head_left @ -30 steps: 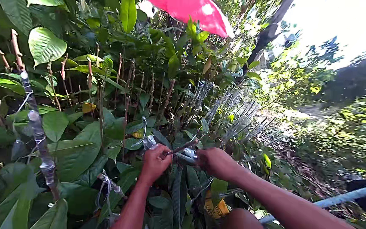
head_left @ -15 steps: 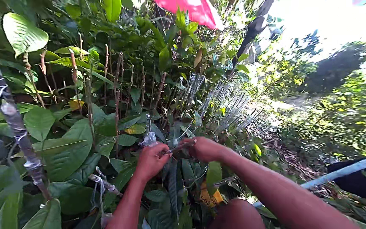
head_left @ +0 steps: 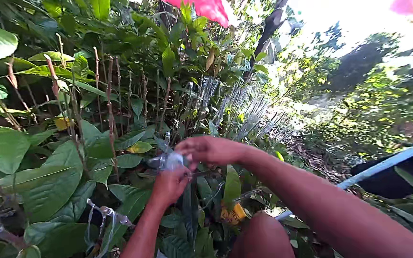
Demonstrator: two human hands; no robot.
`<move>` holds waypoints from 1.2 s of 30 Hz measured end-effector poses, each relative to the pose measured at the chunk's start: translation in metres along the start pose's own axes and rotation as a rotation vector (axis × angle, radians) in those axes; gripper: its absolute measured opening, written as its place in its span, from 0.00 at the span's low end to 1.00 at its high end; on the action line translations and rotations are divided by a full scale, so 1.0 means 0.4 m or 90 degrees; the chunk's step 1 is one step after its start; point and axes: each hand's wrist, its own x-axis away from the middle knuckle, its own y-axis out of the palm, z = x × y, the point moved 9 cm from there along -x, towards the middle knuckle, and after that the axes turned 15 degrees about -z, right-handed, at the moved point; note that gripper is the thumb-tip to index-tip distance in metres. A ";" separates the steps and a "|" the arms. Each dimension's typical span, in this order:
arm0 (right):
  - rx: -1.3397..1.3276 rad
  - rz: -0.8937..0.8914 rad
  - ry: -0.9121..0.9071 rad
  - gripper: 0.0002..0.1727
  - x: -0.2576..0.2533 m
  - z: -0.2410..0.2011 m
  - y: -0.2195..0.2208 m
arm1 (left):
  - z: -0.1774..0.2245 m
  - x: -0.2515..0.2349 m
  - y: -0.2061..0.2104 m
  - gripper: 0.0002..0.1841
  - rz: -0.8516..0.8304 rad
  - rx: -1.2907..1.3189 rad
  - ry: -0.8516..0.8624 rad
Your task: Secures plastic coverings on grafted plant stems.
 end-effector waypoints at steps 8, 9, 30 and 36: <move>0.169 0.133 0.111 0.18 -0.023 0.116 0.045 | -0.029 0.030 -0.109 0.10 0.183 0.057 0.047; 0.122 0.112 0.096 0.19 -0.022 0.118 0.050 | -0.036 0.031 -0.115 0.10 0.184 0.078 0.050; 0.297 0.168 -0.091 0.12 0.175 -0.075 0.150 | -0.063 0.030 -0.167 0.09 0.247 0.182 -0.039; 0.095 0.115 -0.032 0.18 0.103 -0.093 -0.084 | 0.081 -0.019 -0.031 0.11 -0.062 -0.108 0.005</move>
